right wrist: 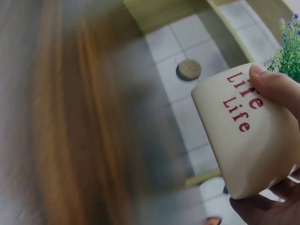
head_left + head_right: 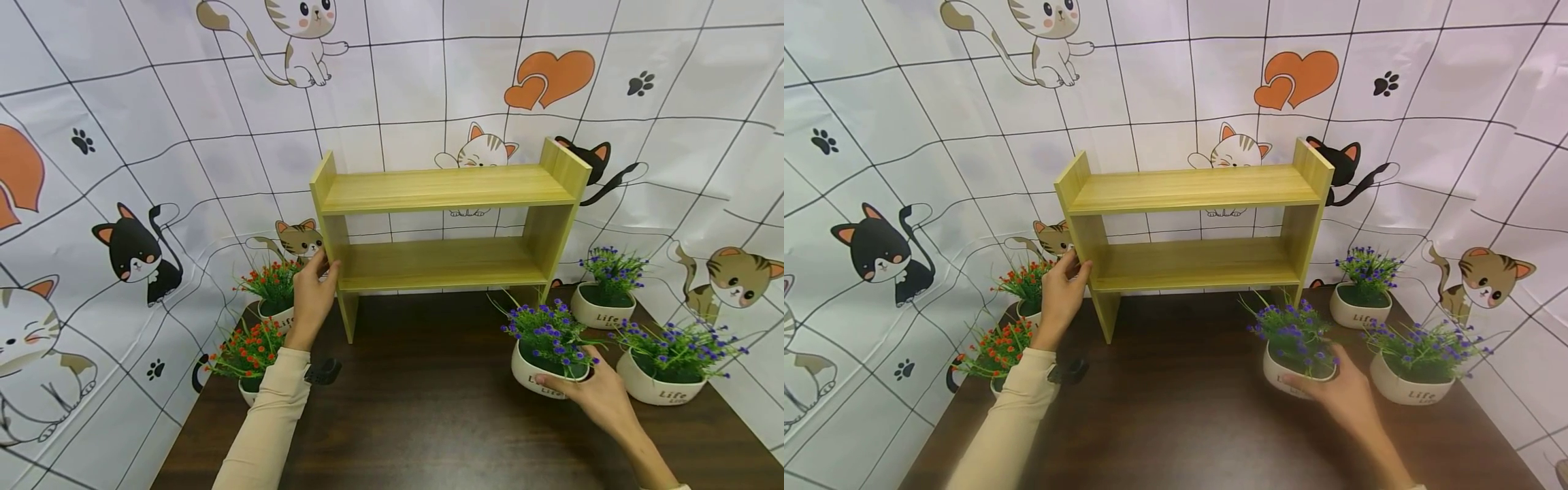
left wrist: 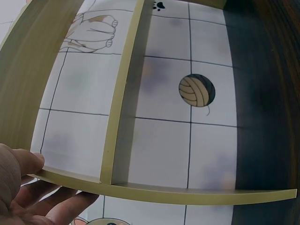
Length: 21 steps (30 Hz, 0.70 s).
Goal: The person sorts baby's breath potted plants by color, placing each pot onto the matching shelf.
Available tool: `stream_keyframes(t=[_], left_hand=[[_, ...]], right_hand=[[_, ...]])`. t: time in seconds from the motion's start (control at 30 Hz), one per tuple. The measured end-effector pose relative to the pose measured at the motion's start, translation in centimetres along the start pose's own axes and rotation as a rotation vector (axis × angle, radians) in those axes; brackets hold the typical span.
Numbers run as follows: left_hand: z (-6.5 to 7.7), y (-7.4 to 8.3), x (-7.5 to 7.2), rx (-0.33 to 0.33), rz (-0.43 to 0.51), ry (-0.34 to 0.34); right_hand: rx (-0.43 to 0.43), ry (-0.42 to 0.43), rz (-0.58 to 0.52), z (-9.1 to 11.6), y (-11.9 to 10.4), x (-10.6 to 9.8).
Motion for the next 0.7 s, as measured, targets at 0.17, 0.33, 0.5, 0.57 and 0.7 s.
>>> stream_keyframes(t=[0.17, 0.33, 0.5, 0.57, 0.7], left_hand=[[-0.1, 0.1, -0.1, 0.008, -0.009, 0.001], [-0.2, 0.0, -0.1, 0.01, -0.024, -0.001], [-0.2, 0.1, 0.0, 0.011, -0.034, -0.007], [-0.2, 0.1, 0.0, 0.009, -0.036, -0.01], [-0.2, 0.1, -0.1, 0.01, -0.037, -0.007]], right_hand=[[-0.094, 0.037, -0.015, 0.7, -3.0, 0.2], [-0.206, 0.083, -0.059, 1.1, -5.8, 0.4], [-0.269, 0.107, -0.075, 1.4, -8.2, 0.4], [-0.286, 0.114, -0.077, 1.4, -9.0, 0.4], [-0.315, 0.111, -0.071, 1.6, -10.8, 0.5]])
Point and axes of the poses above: each hand's wrist, its own z-axis away from the middle knuckle, its own x-axis out of the palm, y = z × x, the point moved 6 cm from there along -z, towards the middle knuckle, and after that the axes turned 14 degrees about x, right-handed, at the moved point
